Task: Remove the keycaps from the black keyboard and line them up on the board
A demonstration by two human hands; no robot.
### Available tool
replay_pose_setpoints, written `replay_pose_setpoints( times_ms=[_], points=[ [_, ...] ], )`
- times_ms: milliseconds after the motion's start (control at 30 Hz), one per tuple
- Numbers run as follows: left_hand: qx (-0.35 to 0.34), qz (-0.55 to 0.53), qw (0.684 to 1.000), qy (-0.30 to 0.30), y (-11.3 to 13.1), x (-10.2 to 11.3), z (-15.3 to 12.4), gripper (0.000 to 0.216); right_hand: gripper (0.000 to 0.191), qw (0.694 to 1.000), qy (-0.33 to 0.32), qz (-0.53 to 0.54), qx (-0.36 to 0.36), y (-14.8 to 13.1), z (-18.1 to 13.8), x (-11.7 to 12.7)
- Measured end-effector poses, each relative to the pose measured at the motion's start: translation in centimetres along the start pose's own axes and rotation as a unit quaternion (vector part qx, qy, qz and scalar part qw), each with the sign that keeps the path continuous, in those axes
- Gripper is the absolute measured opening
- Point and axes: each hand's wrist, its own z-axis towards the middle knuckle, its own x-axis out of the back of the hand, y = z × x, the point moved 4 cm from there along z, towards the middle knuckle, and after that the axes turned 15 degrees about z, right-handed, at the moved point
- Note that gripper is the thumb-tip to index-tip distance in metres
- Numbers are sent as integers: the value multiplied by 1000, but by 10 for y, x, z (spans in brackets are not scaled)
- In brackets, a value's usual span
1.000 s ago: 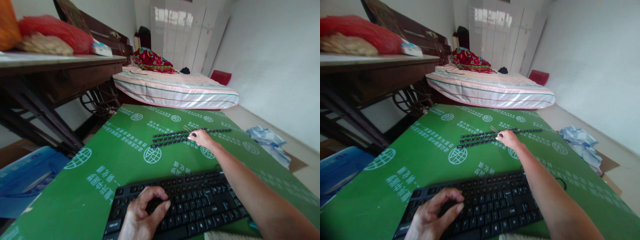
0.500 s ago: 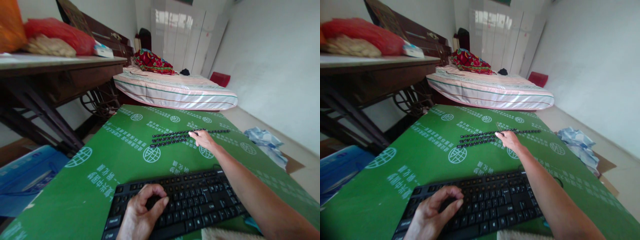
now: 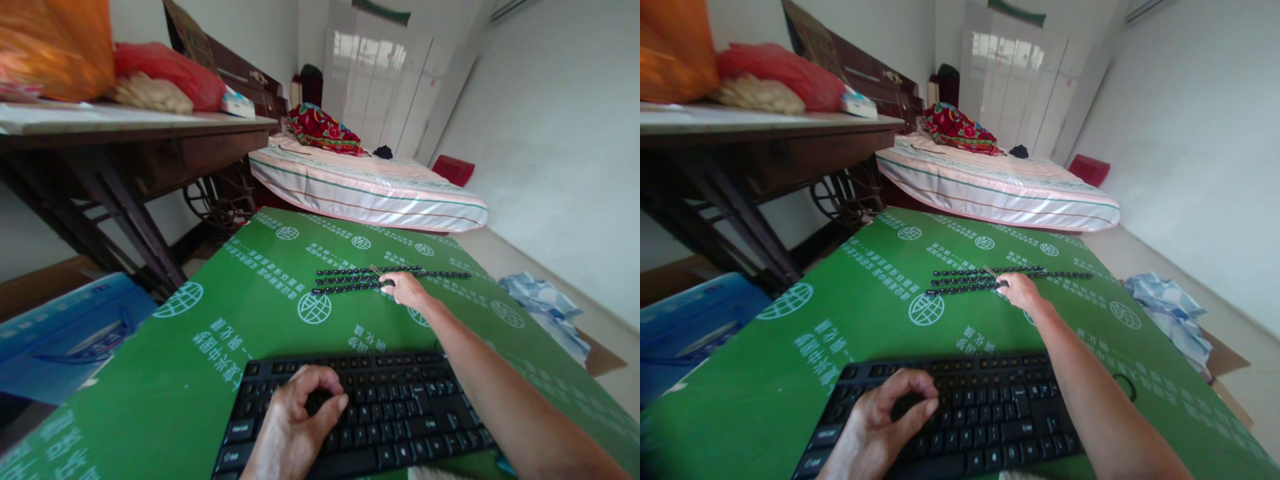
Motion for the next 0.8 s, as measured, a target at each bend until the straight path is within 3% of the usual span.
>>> replay_pose_setpoints(
  times_ms=[367,533,600,667,733,800],
  points=[
    [10,-12,1000,-7,1,-1,-1,3,16,999,-14,47,-1,-5,6,-2],
    [9,-14,1000,-11,-1,-3,-1,2,35,985,-15,173,17,-8,-5,8],
    [8,-13,1000,-11,-1,-4,-1,2,41,952,-28,300,42,-13,-12,14],
    [4,-9,1000,-9,-2,-4,-1,3,41,893,-54,443,64,-19,-18,18],
    [-3,-6,1000,-9,-3,-5,-2,4,38,847,-72,521,75,-24,-22,21],
    [-13,-4,1000,-8,-6,-7,-3,4,32,822,-88,557,78,-28,-25,22]
  ],
)
